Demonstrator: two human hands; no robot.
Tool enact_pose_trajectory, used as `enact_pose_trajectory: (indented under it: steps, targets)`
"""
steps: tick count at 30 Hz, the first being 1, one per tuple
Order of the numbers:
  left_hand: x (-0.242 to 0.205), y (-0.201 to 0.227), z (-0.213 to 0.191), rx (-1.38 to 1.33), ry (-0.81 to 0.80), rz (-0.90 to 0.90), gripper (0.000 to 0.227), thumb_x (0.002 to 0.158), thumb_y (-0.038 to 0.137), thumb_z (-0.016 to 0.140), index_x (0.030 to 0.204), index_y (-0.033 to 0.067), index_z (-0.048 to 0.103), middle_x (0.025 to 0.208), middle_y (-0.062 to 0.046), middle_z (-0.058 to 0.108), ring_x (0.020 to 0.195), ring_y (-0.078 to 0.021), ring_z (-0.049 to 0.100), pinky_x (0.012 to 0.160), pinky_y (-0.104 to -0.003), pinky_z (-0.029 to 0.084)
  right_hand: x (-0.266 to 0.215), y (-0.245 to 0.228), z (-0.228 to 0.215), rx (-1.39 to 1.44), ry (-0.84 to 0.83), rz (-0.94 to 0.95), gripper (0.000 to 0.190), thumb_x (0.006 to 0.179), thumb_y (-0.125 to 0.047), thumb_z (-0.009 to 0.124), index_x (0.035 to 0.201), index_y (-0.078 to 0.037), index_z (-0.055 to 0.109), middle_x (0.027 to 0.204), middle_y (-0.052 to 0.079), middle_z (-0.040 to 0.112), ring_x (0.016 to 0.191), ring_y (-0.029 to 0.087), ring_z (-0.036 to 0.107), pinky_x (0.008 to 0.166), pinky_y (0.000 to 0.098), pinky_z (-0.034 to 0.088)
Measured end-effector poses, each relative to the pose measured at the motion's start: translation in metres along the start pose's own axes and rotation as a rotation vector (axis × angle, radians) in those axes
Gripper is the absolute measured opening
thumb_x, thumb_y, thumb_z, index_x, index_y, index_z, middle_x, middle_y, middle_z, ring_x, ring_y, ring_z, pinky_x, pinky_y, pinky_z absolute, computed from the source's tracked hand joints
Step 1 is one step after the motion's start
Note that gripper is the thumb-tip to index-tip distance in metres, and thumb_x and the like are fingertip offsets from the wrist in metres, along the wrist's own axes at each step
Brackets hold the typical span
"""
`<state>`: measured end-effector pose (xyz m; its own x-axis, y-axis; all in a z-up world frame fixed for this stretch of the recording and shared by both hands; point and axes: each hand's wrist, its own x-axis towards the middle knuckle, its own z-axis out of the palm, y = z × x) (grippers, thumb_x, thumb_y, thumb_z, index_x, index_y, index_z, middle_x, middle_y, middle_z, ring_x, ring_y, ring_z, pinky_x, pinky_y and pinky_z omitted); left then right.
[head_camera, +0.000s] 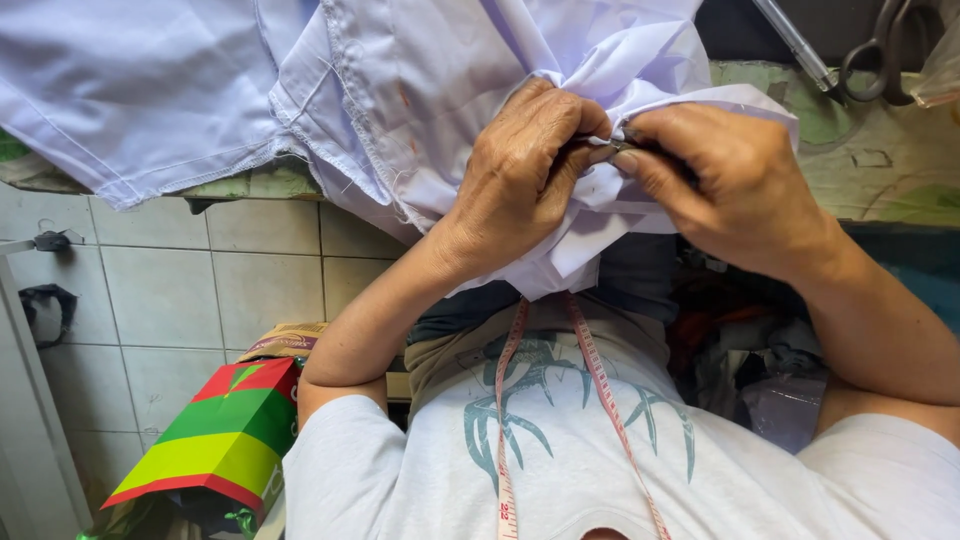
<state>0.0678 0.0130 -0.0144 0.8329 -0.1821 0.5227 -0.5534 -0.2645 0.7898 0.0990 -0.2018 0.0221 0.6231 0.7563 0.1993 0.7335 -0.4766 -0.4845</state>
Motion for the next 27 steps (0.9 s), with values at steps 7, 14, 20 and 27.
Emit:
enact_pose_trajectory:
  steps: [7,14,20,27]
  targets:
    - [0.002,0.001,-0.001,0.000,-0.037,0.022,0.008,0.104,0.000,0.051,0.096,0.0014,0.050,0.087,-0.010,0.054,0.079,-0.0284,0.046,0.078,-0.040,0.041,-0.007,-0.008,0.003,-0.465,-0.002,-0.105,0.010,0.117,-0.009,0.063,0.118,0.001,0.065,0.092,0.011,0.060,0.067,0.024,0.058,0.063,0.0344,0.051]
    - [0.002,0.002,-0.001,-0.009,-0.032,0.018,0.009,0.101,-0.005,0.053,0.095,0.0012,0.050,0.087,-0.011,0.054,0.079,-0.0292,0.046,0.079,-0.040,0.040,-0.008,-0.010,0.006,-0.726,-0.002,-0.133,0.008,0.115,-0.009,0.062,0.107,-0.009,0.064,0.080,0.001,0.049,0.064,0.016,0.051,0.058,0.0295,0.043]
    - [0.005,0.008,-0.006,-0.045,-0.049,-0.002,0.005,0.105,0.002,0.053,0.100,0.0011,0.054,0.089,-0.010,0.055,0.082,-0.0287,0.048,0.086,-0.040,0.042,-0.010,-0.005,-0.009,-0.397,0.026,-0.096,0.008,0.113,-0.005,0.067,0.121,-0.002,0.067,0.100,0.012,0.069,0.083,0.028,0.067,0.072,0.0366,0.052]
    - [0.011,0.016,-0.011,-0.019,-0.027,0.017,0.006,0.103,0.000,0.060,0.098,0.0009,0.057,0.087,-0.009,0.058,0.079,-0.0258,0.054,0.081,-0.037,0.044,-0.010,-0.001,-0.019,-0.030,0.100,0.019,0.010,0.114,0.003,0.078,0.111,0.007,0.069,0.095,0.016,0.067,0.081,0.028,0.061,0.077,0.0369,0.049]
